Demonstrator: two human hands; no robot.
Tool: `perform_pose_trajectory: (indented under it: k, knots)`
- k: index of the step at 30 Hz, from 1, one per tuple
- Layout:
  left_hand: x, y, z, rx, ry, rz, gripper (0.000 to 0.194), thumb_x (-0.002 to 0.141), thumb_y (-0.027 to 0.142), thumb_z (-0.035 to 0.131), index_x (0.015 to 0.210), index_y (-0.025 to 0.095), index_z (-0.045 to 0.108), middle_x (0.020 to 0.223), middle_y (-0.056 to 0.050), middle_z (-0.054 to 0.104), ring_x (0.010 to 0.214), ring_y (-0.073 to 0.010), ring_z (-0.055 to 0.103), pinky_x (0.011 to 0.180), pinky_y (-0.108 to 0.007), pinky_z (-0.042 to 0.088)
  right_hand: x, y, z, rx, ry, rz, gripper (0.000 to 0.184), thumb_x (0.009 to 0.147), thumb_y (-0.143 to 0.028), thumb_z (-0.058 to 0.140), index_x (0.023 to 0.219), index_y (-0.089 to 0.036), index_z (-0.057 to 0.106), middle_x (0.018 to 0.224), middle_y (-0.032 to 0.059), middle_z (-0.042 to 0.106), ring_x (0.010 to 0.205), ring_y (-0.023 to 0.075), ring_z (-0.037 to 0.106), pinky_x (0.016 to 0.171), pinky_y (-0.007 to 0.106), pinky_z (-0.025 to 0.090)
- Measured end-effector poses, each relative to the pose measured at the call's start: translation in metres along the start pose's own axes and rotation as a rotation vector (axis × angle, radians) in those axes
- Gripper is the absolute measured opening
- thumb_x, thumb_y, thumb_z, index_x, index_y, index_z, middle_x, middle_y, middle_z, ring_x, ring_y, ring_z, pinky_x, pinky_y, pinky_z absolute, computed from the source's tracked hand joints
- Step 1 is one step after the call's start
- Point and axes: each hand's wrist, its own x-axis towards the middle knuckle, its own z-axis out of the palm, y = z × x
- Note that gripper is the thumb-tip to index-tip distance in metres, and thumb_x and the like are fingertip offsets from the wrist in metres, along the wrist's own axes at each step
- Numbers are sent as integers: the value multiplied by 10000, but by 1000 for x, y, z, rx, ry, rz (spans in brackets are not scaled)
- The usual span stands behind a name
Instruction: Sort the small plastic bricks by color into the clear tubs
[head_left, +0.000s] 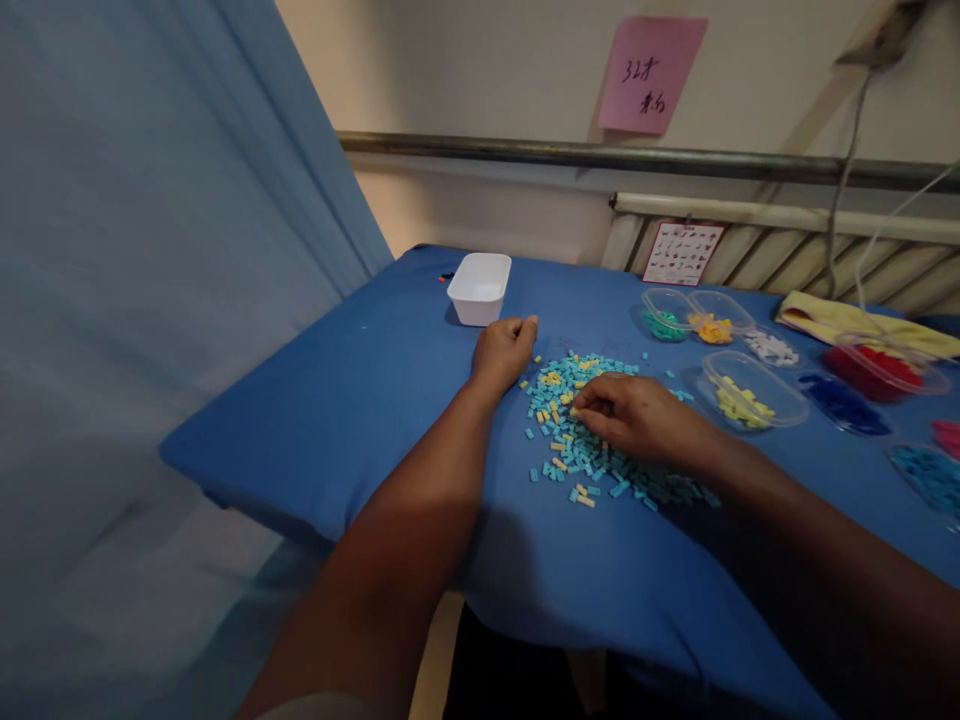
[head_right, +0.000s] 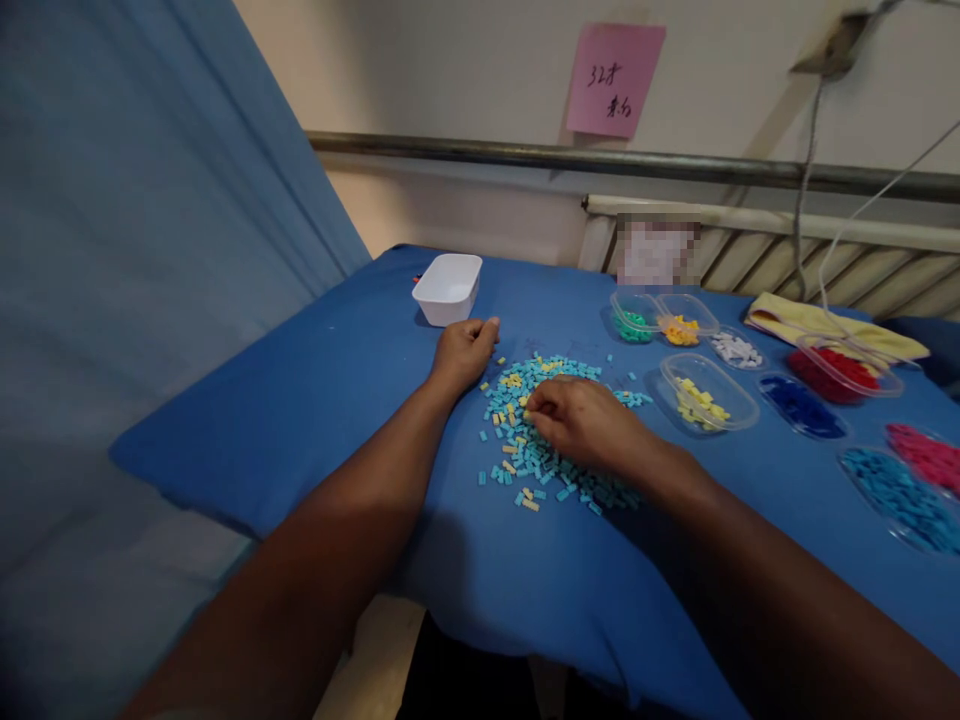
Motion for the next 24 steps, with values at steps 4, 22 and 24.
perform_pose_trajectory:
  k: [4,22,24]
  knots:
    - [2,-1,-1,-13,-3,-7,535,1036,590,525,696,219,706,666,-34,698,708,-229,663,642,-329,420,-26,7,-15,259,30,124,275,1013,-469,647,975,-226,770,767,11,728,642,164,629,572,275,470]
    - [4,3,-2,25,-25,-23,529,1018,585,526,694,216,722,666,-46,703,697,-228,643,647,-322,412,-68,58,-51,-206,346,84,271,1033,-388,606,1109,-238,819,1089,93,830,977,287,776,901,436,606]
    - [3,3,-2,29,-27,-25,529,1018,585,527,694,213,722,679,-47,707,702,-227,645,652,-322,419,-49,28,-34,-73,226,-92,222,1050,-342,625,1107,-243,815,1077,71,830,969,241,770,891,375,601]
